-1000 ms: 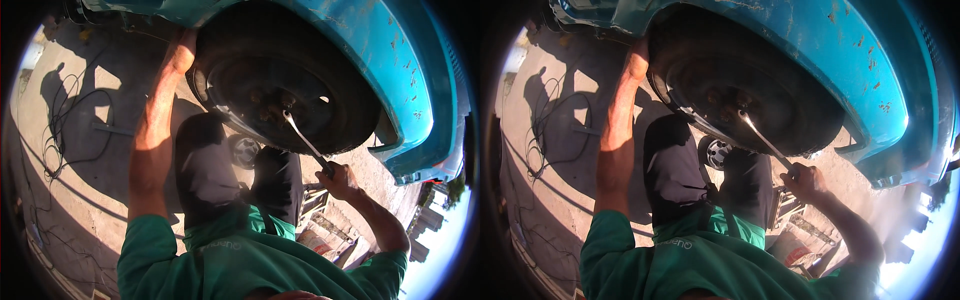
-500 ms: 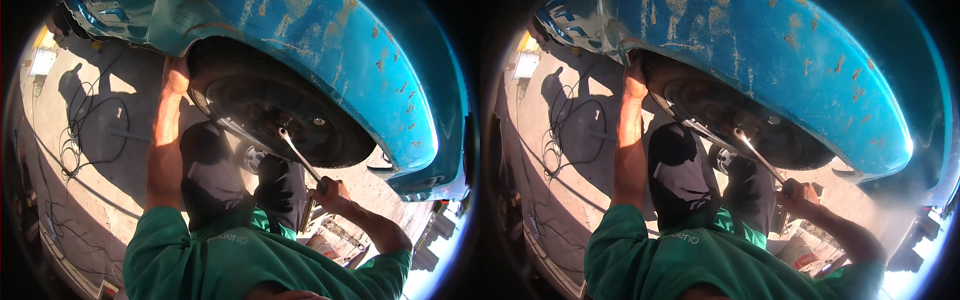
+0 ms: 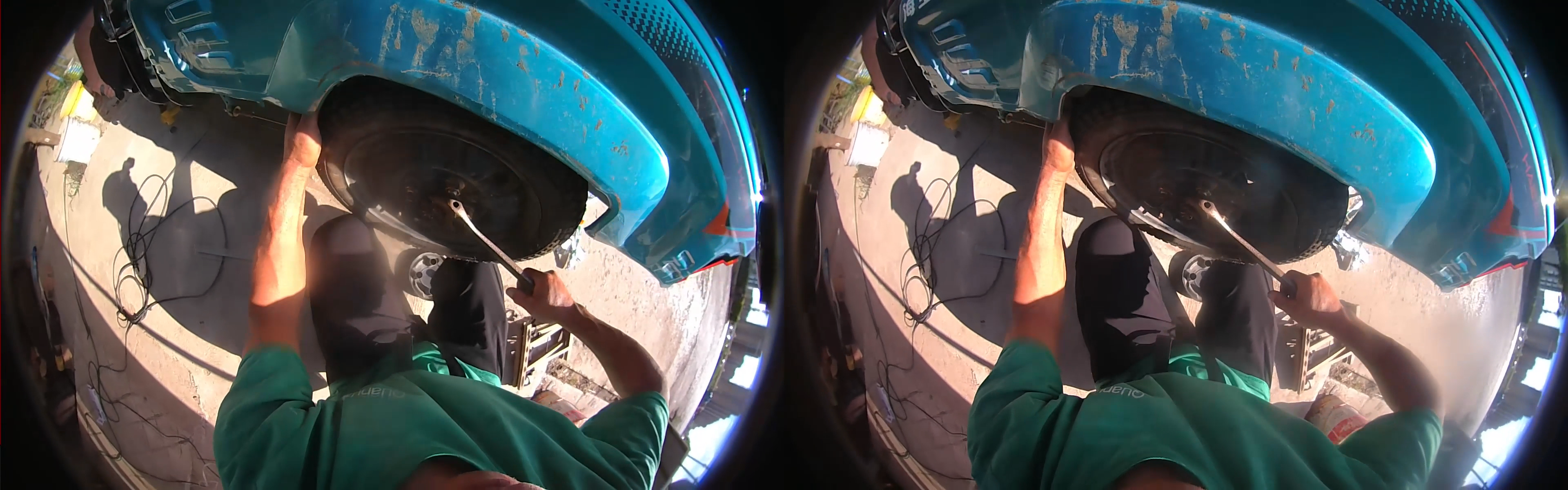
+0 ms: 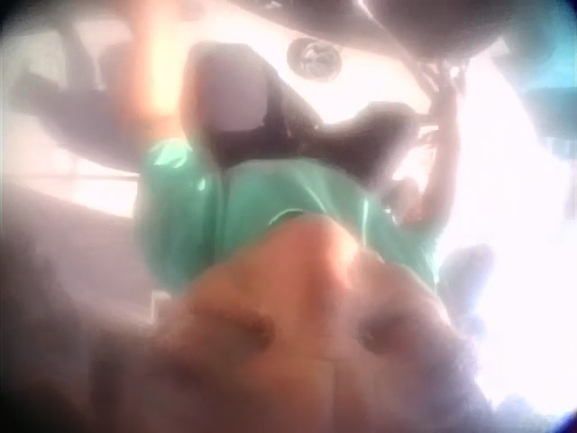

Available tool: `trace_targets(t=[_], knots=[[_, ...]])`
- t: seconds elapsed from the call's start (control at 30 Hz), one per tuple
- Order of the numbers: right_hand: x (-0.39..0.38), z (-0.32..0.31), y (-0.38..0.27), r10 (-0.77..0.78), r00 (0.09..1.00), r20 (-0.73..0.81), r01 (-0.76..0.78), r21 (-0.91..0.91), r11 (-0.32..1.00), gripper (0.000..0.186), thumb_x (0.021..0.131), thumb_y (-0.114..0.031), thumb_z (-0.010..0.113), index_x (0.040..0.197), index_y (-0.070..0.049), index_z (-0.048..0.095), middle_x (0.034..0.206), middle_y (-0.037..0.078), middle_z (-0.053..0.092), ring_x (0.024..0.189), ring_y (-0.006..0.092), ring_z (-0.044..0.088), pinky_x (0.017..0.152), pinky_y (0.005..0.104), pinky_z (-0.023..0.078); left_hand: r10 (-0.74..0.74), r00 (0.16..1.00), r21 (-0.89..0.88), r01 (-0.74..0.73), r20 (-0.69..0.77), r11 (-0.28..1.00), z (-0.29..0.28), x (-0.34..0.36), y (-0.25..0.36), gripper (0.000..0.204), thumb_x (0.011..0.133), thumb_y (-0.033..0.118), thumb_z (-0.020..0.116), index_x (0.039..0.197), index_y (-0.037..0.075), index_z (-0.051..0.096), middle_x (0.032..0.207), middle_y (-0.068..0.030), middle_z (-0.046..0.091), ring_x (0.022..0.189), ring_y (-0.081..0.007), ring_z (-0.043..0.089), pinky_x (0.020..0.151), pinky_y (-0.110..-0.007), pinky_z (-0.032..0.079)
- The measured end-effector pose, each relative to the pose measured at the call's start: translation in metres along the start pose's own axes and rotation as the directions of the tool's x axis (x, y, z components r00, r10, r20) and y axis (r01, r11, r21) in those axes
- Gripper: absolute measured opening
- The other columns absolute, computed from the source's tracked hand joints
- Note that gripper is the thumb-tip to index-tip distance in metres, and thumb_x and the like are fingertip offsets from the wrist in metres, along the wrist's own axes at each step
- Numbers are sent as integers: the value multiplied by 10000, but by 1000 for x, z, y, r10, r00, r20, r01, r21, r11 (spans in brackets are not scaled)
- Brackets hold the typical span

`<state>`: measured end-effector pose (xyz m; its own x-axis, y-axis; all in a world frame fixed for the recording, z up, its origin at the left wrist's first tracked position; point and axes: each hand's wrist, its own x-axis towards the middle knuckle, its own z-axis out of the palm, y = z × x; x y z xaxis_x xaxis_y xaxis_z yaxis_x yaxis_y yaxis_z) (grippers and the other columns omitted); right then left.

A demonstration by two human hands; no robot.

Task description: The person loosens several nuts on a wheel using a wrench and then hammers the wheel. The person then places several nuts onto the wheel by hand and tightens them using the wrench before attaching a hubcap.

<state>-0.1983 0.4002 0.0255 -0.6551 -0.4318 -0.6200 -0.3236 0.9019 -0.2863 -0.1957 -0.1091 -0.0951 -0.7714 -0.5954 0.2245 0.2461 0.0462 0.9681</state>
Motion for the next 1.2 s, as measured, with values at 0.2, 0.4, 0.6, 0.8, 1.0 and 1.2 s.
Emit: trace_targets(t=[0.2,0.4,0.6,0.8,1.0,1.2], knots=[[-9,-2,9,-107,987,-117,116,77,990,363,860,-362,766,877,-20,645,686,110,629,613,224,605,616,386,505,-27,999,-137,21,-41,990,4,-3,-4,535,1085,361,480,1424,-49,538,1449,-171,569,1314,-259,517,1122,-360,393],[-6,5,43,-124,973,-193,220,634,742,688,945,-626,651,1089,46,640,861,110,676,769,185,657,714,345,554,-10,1000,30,11,-12,999,13,-9,1,584,1083,412,439,1427,-49,541,1459,-195,569,1333,-290,514,1127,-368,380],[9,23,45,388,879,-278,112,910,399,398,1017,-420,631,1188,-60,645,1043,78,690,932,215,692,779,356,571,-3,999,-11,2,-52,1000,-2,-5,-6,563,1085,400,414,1385,-49,574,1399,-203,609,1273,-307,549,1105,-378,400],[4,28,61,221,919,-326,213,884,417,761,978,-354,715,1588,-78,354,1508,150,509,1327,297,549,988,412,525,161,983,321,-126,-85,939,5,2,-28,480,1088,318,375,1370,-4,593,1371,-156,628,1243,-264,567,1071,-365,434],[11,33,86,146,882,-449,195,629,753,732,991,-387,683,1576,-65,384,1488,117,538,1330,247,527,1090,372,413,-38,994,-89,29,-107,996,4,-25,9,454,1070,342,416,1284,11,640,1235,-130,673,1129,-217,598,995,-341,460],[3,23,88,8,957,-290,243,813,529,689,987,-426,691,1495,-7,488,1323,118,660,1158,214,635,991,311,483,-2,999,67,4,-34,998,-7,-17,-27,462,1048,406,494,1203,11,677,1127,-106,718,1006,-207,651,922,-341,489]])
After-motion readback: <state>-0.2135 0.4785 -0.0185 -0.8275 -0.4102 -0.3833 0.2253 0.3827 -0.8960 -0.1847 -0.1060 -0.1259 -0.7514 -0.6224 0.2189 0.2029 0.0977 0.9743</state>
